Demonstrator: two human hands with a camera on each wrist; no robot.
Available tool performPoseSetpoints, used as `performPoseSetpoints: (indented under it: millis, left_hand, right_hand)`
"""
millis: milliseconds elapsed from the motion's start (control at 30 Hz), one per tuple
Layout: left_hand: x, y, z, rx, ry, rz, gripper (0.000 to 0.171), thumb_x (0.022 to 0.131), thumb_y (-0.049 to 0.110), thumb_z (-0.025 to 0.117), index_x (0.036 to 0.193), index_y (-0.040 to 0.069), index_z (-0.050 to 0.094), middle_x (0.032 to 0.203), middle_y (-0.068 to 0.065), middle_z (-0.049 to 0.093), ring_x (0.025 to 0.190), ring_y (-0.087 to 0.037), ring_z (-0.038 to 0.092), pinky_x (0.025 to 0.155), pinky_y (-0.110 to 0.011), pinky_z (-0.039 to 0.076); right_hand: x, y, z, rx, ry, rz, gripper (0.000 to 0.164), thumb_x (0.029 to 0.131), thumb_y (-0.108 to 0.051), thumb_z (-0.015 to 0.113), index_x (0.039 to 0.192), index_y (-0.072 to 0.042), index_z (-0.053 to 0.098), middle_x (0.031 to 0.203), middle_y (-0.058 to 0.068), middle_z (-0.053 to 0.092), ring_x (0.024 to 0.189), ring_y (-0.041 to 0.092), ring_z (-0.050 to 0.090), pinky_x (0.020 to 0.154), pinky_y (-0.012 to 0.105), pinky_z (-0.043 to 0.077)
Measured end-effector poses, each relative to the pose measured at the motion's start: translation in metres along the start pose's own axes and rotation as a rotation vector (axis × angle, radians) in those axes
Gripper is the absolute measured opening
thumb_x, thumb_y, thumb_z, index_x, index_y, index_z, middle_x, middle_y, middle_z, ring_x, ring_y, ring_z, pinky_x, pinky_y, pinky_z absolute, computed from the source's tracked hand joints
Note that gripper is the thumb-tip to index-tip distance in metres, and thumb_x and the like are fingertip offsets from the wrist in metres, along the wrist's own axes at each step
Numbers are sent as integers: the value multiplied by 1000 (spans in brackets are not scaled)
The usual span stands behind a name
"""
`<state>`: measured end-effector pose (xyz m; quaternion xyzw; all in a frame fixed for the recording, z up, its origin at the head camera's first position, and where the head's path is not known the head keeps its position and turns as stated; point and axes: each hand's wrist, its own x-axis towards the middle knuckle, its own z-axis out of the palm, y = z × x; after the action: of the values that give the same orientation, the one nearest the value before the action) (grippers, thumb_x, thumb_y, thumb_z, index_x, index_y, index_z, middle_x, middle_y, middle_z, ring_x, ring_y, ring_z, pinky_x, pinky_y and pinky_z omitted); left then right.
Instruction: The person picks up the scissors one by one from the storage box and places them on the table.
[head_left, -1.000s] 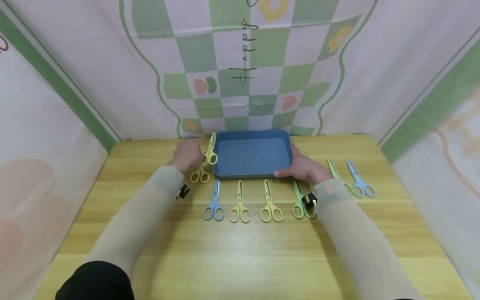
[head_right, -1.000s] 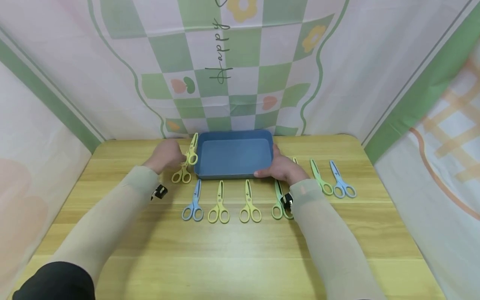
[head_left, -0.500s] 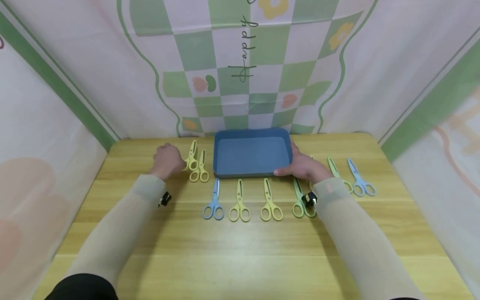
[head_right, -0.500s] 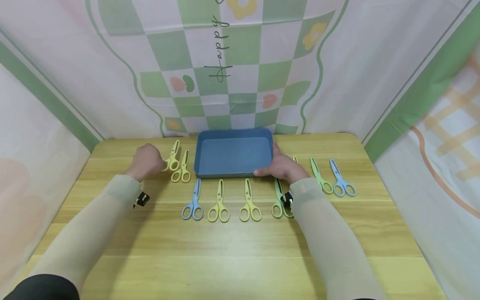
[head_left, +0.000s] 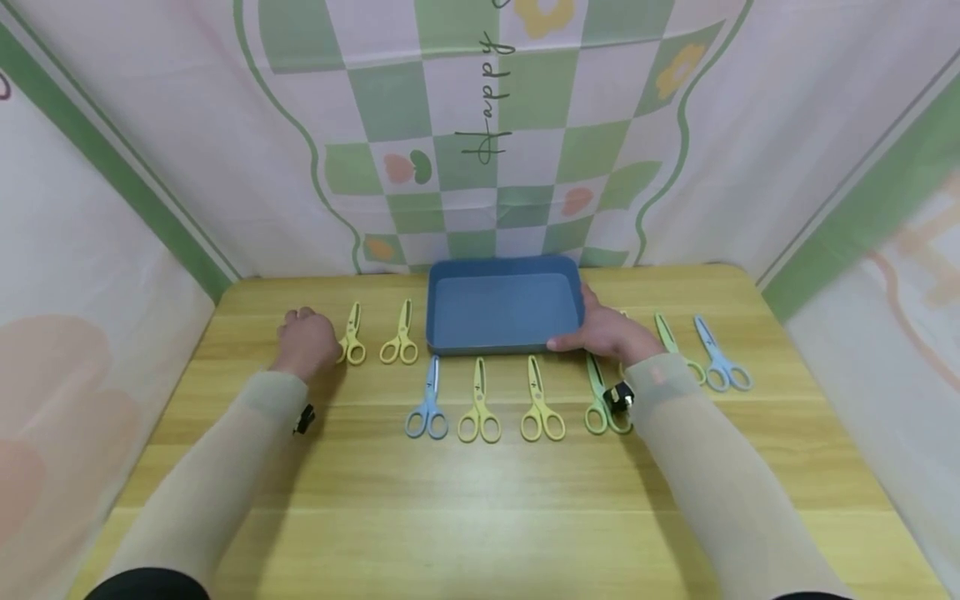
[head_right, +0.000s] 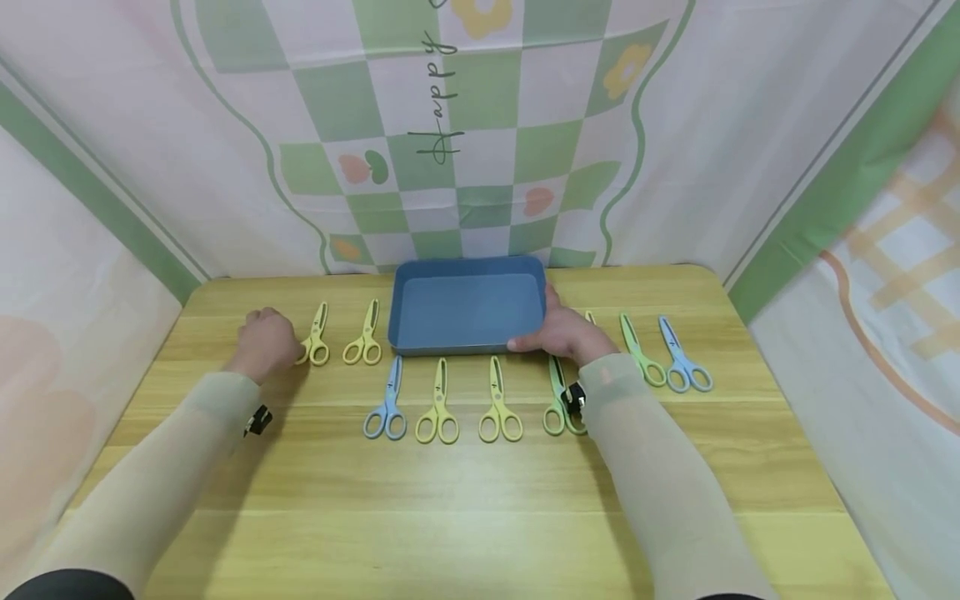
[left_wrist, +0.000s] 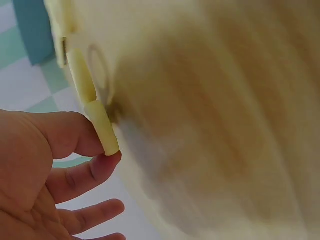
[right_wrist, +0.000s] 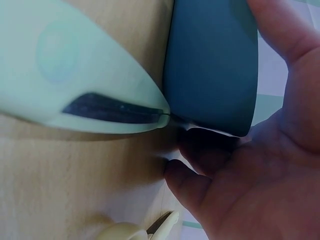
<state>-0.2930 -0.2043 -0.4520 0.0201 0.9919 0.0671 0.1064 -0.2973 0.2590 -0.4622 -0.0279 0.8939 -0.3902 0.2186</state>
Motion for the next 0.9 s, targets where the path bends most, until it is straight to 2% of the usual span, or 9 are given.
performPoseSetpoints:
  millis: [100,300,500,700,900]
  left_hand:
    - [0,-3,5,17,10,21,25,84,13,65,62,5,57,119,-38,47,120,-55,35,98,-67,34]
    - [2,-3,10,32,-3,22,26,87,15,65,65,4,58,118,-36,47,121,-54,36,98,-66,35]
    - [4,-4,12,15,10,42,23,86,13,63,65,4,57,111,-33,50,112,-50,43,93,-63,40]
    - [4,0,10,-4,0,33,20,85,9,60,68,1,58,114,-33,49,113,-51,43,95,-63,39]
    - [6,0,12,-21,2,27,19,85,10,60,68,2,58,108,-30,50,104,-48,47,92,-61,41]
  right_hand:
    - [-1,0,0,-5,3,19,136,77,-45,85,156,-19,-23,164,22,-7,145,47,10,115,58,15]
    - [-1,2,0,-20,2,34,135,80,-45,84,155,-19,-25,162,26,-4,143,51,13,114,59,16]
    - [0,2,0,-3,4,10,136,79,-42,85,155,-18,-24,162,28,-3,142,50,15,114,58,17]
    - [0,2,0,-1,11,0,136,78,-42,86,156,-18,-23,162,29,-1,142,50,18,114,58,17]
    - [-2,0,0,-5,9,11,136,77,-45,85,156,-19,-23,162,27,-1,142,50,17,114,59,18]
